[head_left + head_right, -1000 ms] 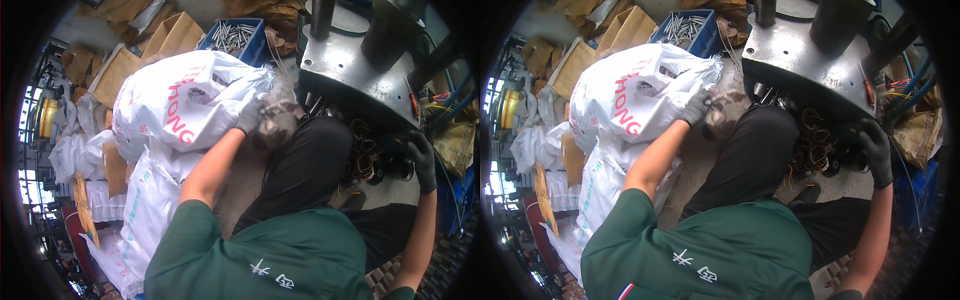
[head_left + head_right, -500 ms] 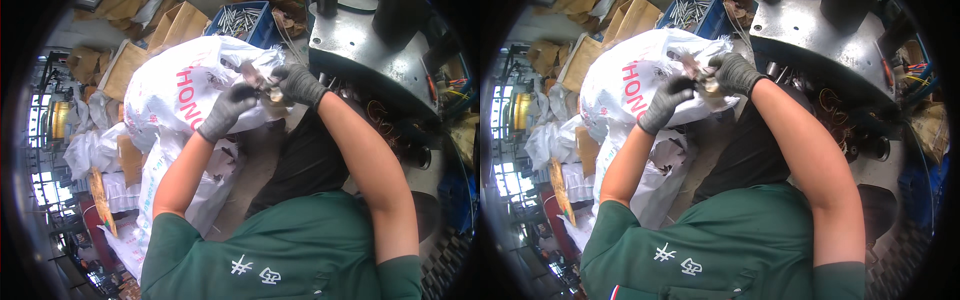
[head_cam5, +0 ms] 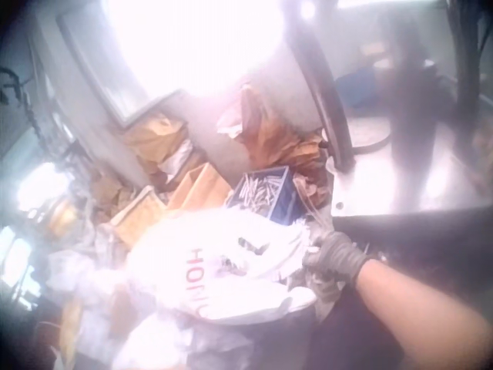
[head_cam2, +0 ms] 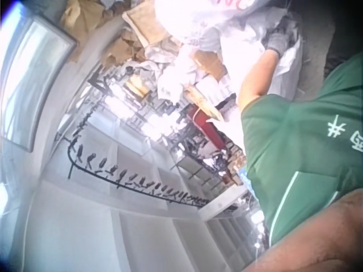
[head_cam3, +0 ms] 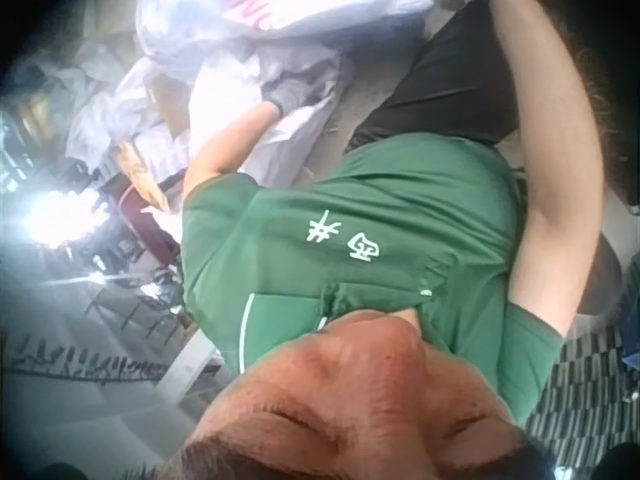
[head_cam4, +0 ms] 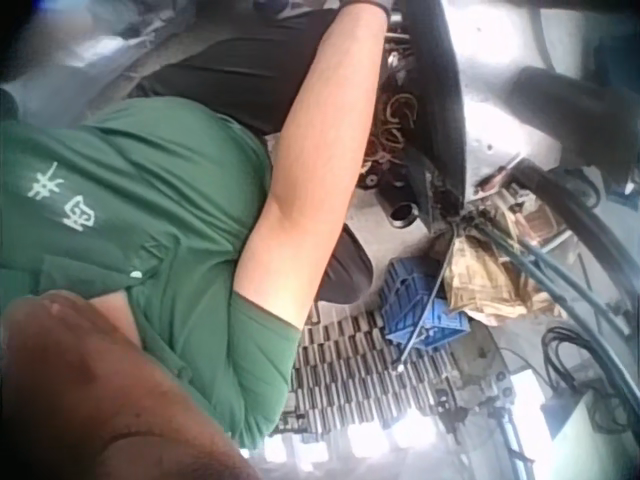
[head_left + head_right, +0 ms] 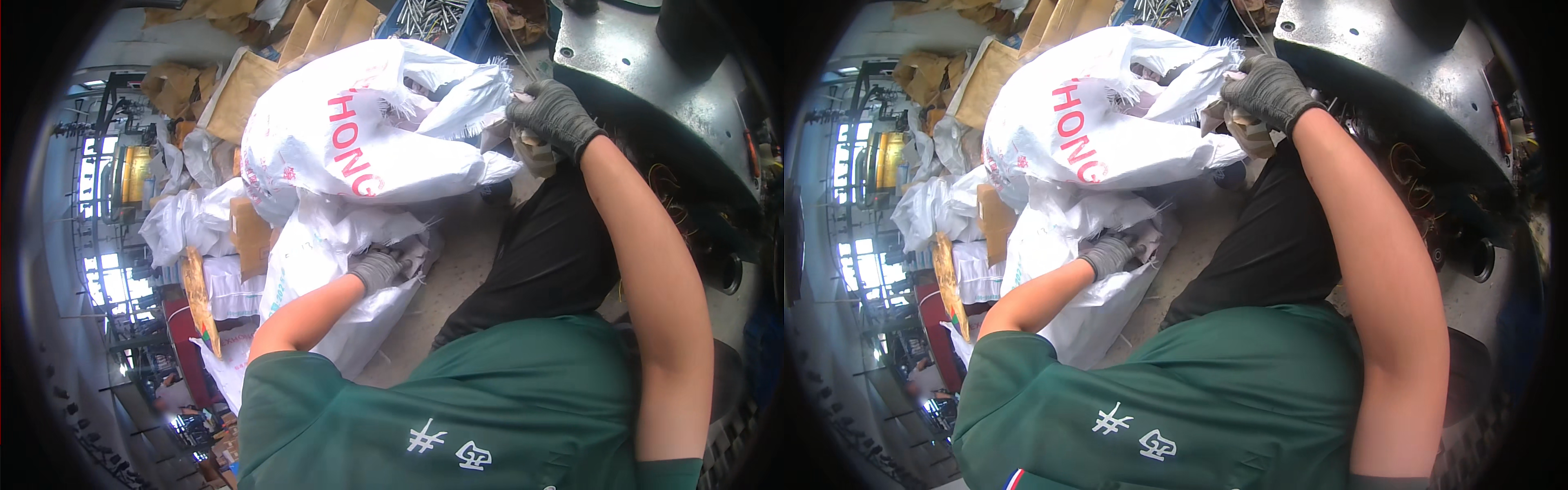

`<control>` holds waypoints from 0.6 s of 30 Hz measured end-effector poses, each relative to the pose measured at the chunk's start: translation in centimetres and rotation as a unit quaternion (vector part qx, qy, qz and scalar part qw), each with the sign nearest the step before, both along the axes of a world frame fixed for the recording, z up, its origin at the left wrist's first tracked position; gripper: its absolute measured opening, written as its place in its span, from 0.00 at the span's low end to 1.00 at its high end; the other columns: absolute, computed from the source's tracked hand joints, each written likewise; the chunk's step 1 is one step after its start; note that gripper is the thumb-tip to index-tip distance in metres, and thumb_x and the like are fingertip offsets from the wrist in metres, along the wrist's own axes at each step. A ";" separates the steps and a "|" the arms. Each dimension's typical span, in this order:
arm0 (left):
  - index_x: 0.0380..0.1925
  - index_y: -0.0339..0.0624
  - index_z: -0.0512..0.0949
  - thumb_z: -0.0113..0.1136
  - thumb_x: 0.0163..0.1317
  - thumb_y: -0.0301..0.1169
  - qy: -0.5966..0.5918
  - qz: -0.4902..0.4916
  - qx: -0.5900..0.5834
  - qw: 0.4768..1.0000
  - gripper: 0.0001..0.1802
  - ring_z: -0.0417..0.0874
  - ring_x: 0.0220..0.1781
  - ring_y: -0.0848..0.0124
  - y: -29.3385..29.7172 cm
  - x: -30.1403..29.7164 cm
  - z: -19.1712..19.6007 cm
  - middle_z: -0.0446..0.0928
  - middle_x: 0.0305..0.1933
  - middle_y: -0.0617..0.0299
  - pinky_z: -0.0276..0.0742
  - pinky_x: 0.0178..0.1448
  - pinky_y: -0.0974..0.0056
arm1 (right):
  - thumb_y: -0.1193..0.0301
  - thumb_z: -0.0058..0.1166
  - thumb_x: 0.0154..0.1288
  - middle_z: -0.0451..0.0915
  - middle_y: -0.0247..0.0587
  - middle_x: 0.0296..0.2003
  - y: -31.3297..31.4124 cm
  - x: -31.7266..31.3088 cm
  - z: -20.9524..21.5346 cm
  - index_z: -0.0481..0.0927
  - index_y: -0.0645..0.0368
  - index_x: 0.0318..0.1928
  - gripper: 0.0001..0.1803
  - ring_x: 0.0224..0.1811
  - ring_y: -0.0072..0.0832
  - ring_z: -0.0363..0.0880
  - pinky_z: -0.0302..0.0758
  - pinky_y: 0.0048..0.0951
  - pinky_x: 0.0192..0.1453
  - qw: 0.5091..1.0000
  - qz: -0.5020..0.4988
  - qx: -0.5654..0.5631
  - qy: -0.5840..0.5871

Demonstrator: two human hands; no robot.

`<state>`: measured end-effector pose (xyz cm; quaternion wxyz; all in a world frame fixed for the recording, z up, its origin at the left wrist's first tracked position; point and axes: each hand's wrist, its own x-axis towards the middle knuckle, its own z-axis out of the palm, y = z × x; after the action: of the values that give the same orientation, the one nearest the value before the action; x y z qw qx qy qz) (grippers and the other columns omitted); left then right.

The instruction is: Assembling motor stators by inserting them into metal housings and using a press.

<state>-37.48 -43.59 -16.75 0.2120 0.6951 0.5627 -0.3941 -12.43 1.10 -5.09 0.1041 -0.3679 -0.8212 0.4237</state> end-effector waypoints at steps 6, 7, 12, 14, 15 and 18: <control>0.74 0.55 0.68 0.49 0.74 0.38 -0.020 -0.073 0.093 0.993 0.28 0.79 0.64 0.47 -1.5 1.4 0.0 0.73 0.71 0.48 0.78 0.60 0.42 | 0.56 0.61 0.61 0.89 0.52 0.36 -0.1 0.4 0.0 0.84 0.54 0.61 0.29 0.31 0.35 0.90 0.89 0.37 0.38 0.995 -0.049 -0.044 0.071; 0.74 0.55 0.68 0.49 0.74 0.38 -0.024 -0.077 0.094 0.992 0.28 0.79 0.64 0.47 -0.4 2.0 0.6 0.73 0.71 0.48 0.78 0.60 0.42 | 0.57 0.62 0.60 0.89 0.52 0.37 0.3 0.4 -0.4 0.84 0.54 0.61 0.29 0.32 0.35 0.90 0.89 0.36 0.41 0.995 -0.067 -0.030 0.061; 0.77 0.53 0.62 0.48 0.74 0.37 -0.088 0.087 -0.108 0.986 0.32 0.87 0.37 0.45 1.1 3.0 -1.0 0.87 0.45 0.51 0.80 0.51 0.45 | 0.57 0.64 0.59 0.89 0.52 0.41 -0.1 1.1 0.6 0.85 0.55 0.59 0.28 0.39 0.37 0.90 0.87 0.35 0.50 0.996 -0.049 -0.048 0.049; 0.78 0.53 0.62 0.49 0.73 0.38 -0.055 0.056 -0.081 0.994 0.33 0.88 0.36 0.46 -2.2 1.6 -4.2 0.87 0.42 0.50 0.80 0.48 0.45 | 0.57 0.64 0.58 0.89 0.52 0.42 -1.1 0.3 1.5 0.86 0.58 0.57 0.29 0.43 0.38 0.90 0.85 0.35 0.53 0.999 -0.011 -0.025 0.038; 0.78 0.52 0.61 0.49 0.72 0.40 -0.029 0.008 -0.051 0.998 0.34 0.88 0.34 0.46 -2.2 1.6 -4.6 0.87 0.39 0.50 0.81 0.46 0.44 | 0.57 0.64 0.58 0.89 0.52 0.42 -0.9 0.5 1.2 0.86 0.58 0.57 0.29 0.43 0.38 0.90 0.85 0.35 0.53 0.999 -0.015 -0.025 0.035; 0.77 0.51 0.63 0.49 0.72 0.44 0.049 -0.081 -0.021 0.995 0.35 0.88 0.36 0.47 -1.9 2.7 -6.3 0.87 0.41 0.47 0.81 0.44 0.44 | 0.58 0.70 0.59 0.87 0.55 0.49 -0.3 0.8 0.7 0.80 0.69 0.63 0.37 0.47 0.35 0.89 0.84 0.31 0.55 1.000 -0.011 -0.023 0.002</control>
<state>-34.81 -45.45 -23.07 0.1663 0.7138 0.5056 -0.4552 -11.61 0.83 -4.36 0.1019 -0.3788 -0.8068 0.4418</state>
